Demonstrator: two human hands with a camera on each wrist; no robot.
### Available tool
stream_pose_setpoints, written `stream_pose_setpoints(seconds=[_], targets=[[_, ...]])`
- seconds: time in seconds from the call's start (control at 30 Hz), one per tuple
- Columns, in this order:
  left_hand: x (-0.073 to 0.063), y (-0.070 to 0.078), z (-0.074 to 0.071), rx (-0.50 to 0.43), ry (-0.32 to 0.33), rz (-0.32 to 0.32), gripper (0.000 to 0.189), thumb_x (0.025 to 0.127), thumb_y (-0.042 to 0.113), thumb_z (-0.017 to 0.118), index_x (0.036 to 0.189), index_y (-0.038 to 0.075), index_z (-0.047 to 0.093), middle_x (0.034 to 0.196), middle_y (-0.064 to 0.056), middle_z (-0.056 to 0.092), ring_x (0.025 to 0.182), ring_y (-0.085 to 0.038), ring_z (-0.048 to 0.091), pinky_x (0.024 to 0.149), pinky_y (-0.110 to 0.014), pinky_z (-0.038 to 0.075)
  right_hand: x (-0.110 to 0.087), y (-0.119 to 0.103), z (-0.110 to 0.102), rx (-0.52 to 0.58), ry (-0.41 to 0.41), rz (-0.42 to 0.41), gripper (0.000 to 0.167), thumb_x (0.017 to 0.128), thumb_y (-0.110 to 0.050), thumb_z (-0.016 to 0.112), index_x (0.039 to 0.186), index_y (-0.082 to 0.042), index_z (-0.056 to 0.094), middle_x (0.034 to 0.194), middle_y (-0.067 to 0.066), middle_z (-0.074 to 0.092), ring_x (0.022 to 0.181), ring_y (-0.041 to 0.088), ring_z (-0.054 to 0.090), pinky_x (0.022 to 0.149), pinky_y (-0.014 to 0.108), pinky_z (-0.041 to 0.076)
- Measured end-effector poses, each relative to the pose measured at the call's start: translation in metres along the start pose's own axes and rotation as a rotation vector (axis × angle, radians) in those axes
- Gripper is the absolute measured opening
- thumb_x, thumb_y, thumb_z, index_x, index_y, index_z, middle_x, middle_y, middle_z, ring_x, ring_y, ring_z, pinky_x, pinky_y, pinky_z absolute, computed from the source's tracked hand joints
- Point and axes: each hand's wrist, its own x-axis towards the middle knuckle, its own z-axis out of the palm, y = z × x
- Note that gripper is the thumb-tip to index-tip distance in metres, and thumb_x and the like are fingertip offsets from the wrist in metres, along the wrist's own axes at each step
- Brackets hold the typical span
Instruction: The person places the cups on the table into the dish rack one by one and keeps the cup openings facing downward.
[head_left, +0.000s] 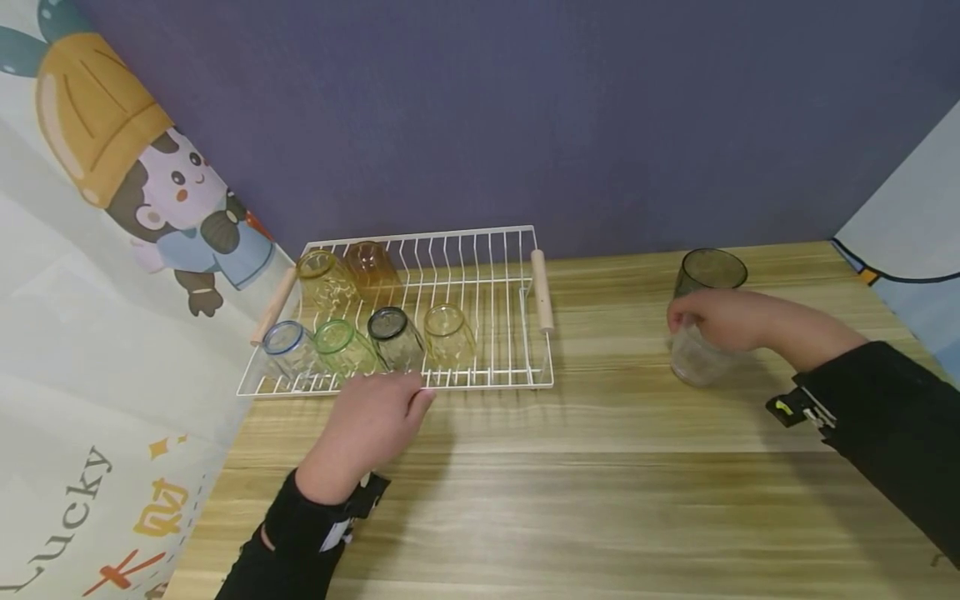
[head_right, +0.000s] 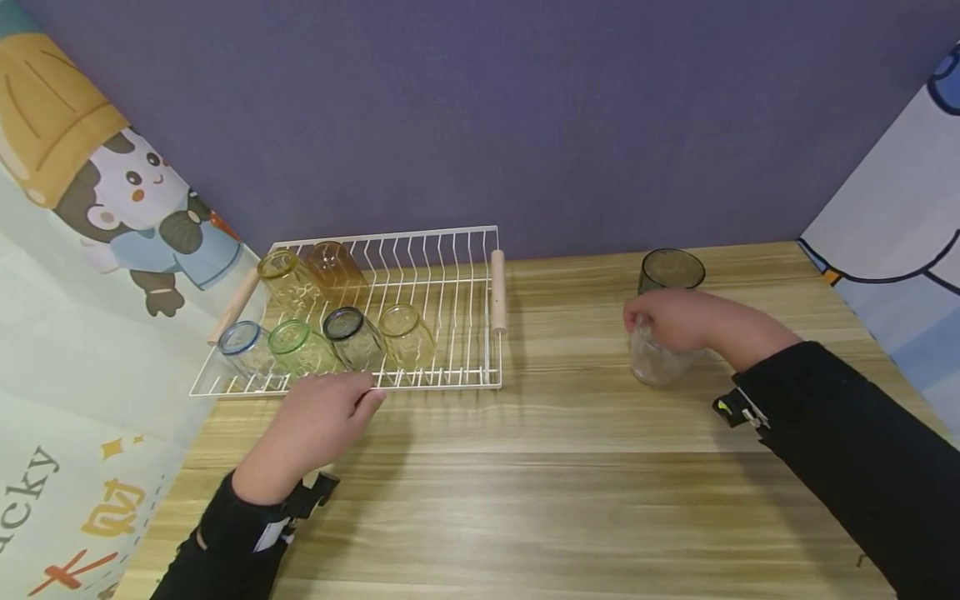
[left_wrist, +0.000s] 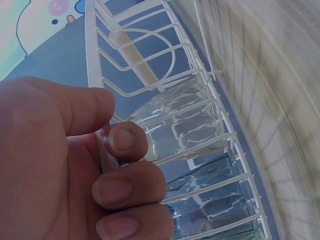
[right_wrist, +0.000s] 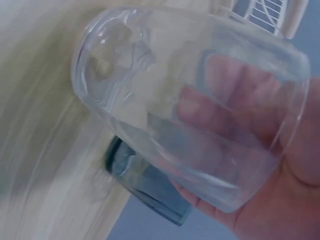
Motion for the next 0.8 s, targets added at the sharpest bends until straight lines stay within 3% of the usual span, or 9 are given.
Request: stream_pose_setpoints(seconds=[0.23, 0.4, 0.53, 0.73, 0.8], targets=[[0.001, 0.0, 0.0, 0.001, 0.008, 0.007, 0.038, 0.108, 0.036, 0.054, 0.072, 0.023, 0.047, 0.059, 0.006, 0.044, 0.057, -0.014, 0.045, 0.065, -0.044, 0.046, 0.001, -0.011, -0.008, 0.037, 0.056, 0.009, 0.047, 0.094, 0.021, 0.028, 0.115, -0.003, 0.063, 0.112, 0.007, 0.063, 0.102, 0.029, 0.061, 0.083, 0.047, 0.05], [0.001, 0.001, 0.0, 0.0, 0.005, 0.009, 0.038, 0.108, 0.037, 0.053, 0.073, 0.023, 0.048, 0.06, 0.006, 0.044, 0.057, -0.014, 0.046, 0.065, -0.044, 0.046, 0.003, -0.024, -0.013, 0.103, 0.098, -0.008, 0.043, 0.097, 0.018, 0.032, 0.123, 0.0, 0.061, 0.119, 0.014, 0.062, 0.108, 0.033, 0.06, 0.084, 0.049, 0.05], [0.0, 0.0, 0.0, 0.003, 0.005, 0.013, 0.037, 0.108, 0.037, 0.053, 0.074, 0.023, 0.049, 0.06, 0.006, 0.044, 0.058, -0.015, 0.047, 0.066, -0.044, 0.047, 0.005, -0.034, -0.018, 0.144, 0.149, -0.012, 0.041, 0.1, 0.014, 0.032, 0.126, 0.0, 0.061, 0.122, 0.016, 0.062, 0.095, 0.029, 0.058, 0.075, 0.044, 0.048], [0.0, 0.0, 0.0, 0.003, 0.013, 0.017, 0.035, 0.107, 0.036, 0.054, 0.075, 0.023, 0.05, 0.061, 0.007, 0.045, 0.062, -0.016, 0.053, 0.072, -0.05, 0.05, 0.006, -0.05, -0.025, 0.19, 0.266, 0.001, 0.036, 0.109, -0.002, 0.032, 0.131, -0.003, 0.061, 0.129, 0.016, 0.062, 0.087, 0.027, 0.056, 0.073, 0.042, 0.045], [0.0, 0.0, 0.0, 0.002, 0.014, 0.015, 0.035, 0.107, 0.036, 0.054, 0.075, 0.023, 0.05, 0.061, 0.008, 0.045, 0.063, -0.016, 0.053, 0.072, -0.05, 0.05, 0.006, -0.054, -0.026, 0.23, 0.284, 0.013, 0.036, 0.11, -0.006, 0.031, 0.133, -0.005, 0.059, 0.13, 0.016, 0.06, 0.069, 0.026, 0.051, 0.065, 0.039, 0.044]])
